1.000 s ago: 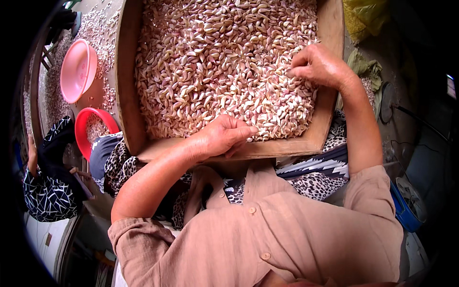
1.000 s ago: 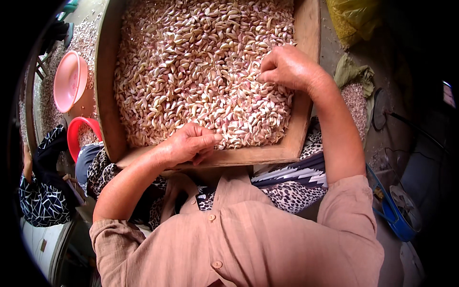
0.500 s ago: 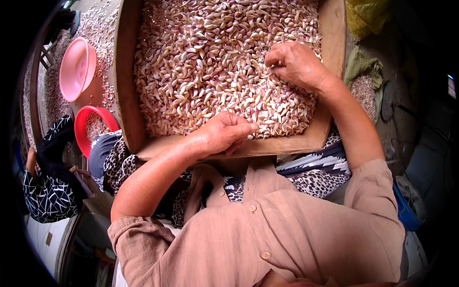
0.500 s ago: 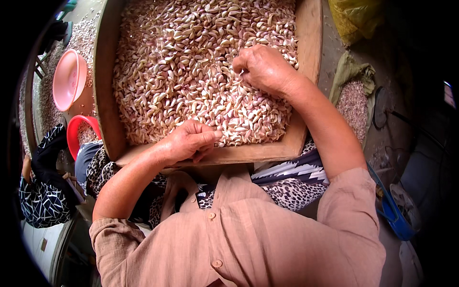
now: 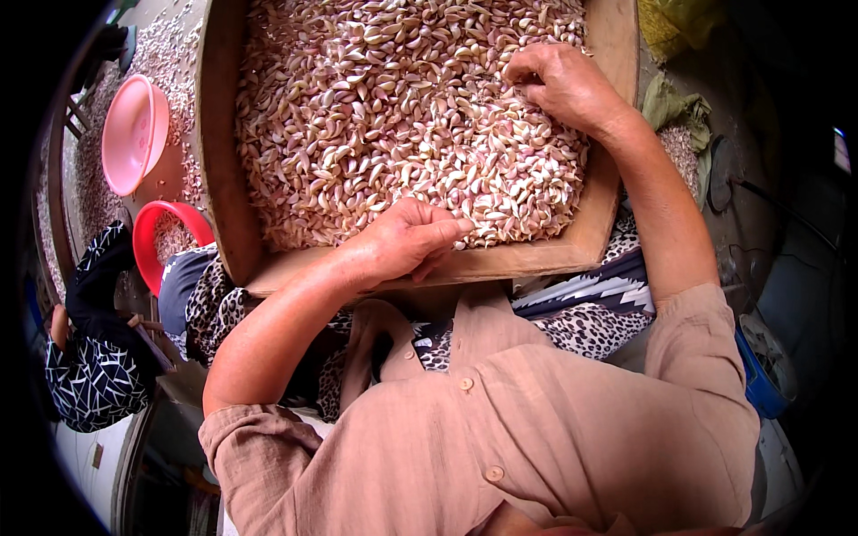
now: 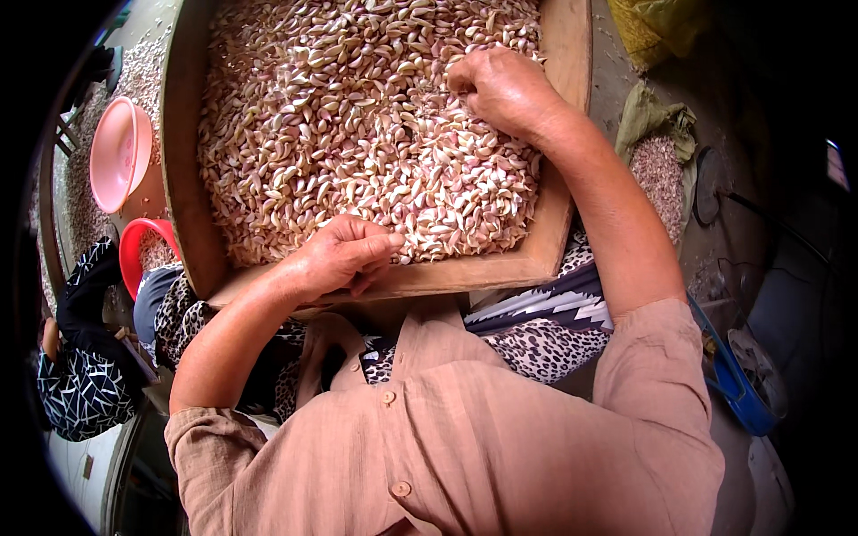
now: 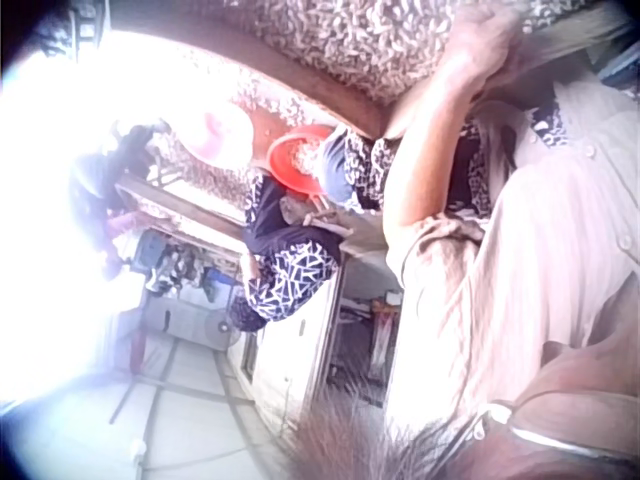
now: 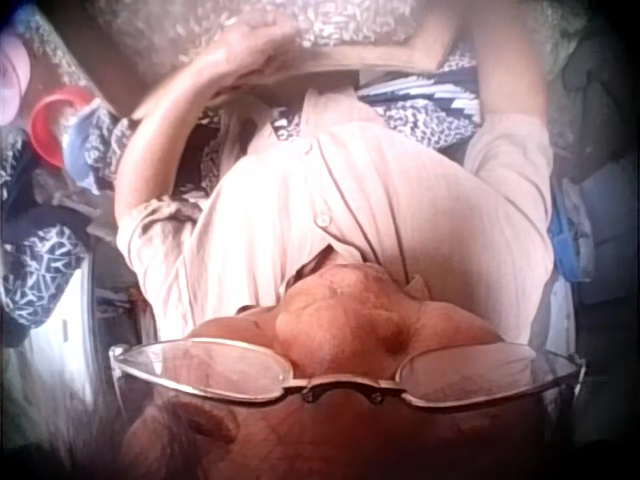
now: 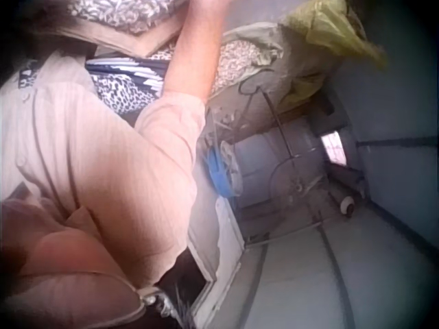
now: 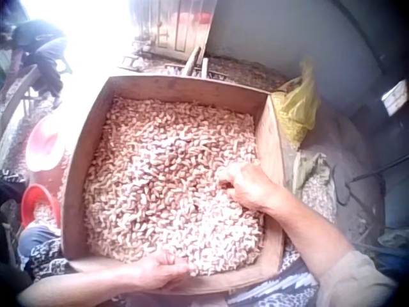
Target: The person sorts garlic cloves in a wooden tray by hand, picking out specific cloves and placing them into a red plastic bowl, then shakes the tray to rearrange the remaining cloves.
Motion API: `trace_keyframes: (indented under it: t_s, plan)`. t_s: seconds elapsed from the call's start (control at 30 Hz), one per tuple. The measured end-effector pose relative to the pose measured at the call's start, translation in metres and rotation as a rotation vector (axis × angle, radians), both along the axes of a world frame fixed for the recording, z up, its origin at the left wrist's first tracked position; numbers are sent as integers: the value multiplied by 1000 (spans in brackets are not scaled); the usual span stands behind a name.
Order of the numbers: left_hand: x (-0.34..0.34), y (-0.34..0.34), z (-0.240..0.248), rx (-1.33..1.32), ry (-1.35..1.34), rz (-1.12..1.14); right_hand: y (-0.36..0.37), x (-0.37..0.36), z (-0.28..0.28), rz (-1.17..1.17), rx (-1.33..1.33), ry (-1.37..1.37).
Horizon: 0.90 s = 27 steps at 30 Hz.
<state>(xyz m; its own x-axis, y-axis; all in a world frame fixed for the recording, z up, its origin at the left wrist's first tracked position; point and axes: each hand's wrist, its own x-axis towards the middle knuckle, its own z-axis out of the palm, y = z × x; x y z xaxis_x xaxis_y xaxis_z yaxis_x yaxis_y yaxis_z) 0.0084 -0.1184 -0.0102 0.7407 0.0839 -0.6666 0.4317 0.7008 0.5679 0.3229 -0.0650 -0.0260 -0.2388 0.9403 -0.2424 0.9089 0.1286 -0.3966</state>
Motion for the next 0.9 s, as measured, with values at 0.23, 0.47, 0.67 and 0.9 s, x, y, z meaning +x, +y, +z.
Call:
trace_keyframes:
  t_s: [0.23,0.47,0.67,0.9]
  plan:
    - [-1,-2,-5,9,-12,9,1,-9,5,53,-123,47]
    - [1,-1,-2,44,-10,3,1,-5,0,86,-148,142]
    - [0,0,-1,41,-16,13,17,-11,-8,-65,164,356]
    - [4,4,9,68,-14,-83,28,-45,-65,-48,396,282]
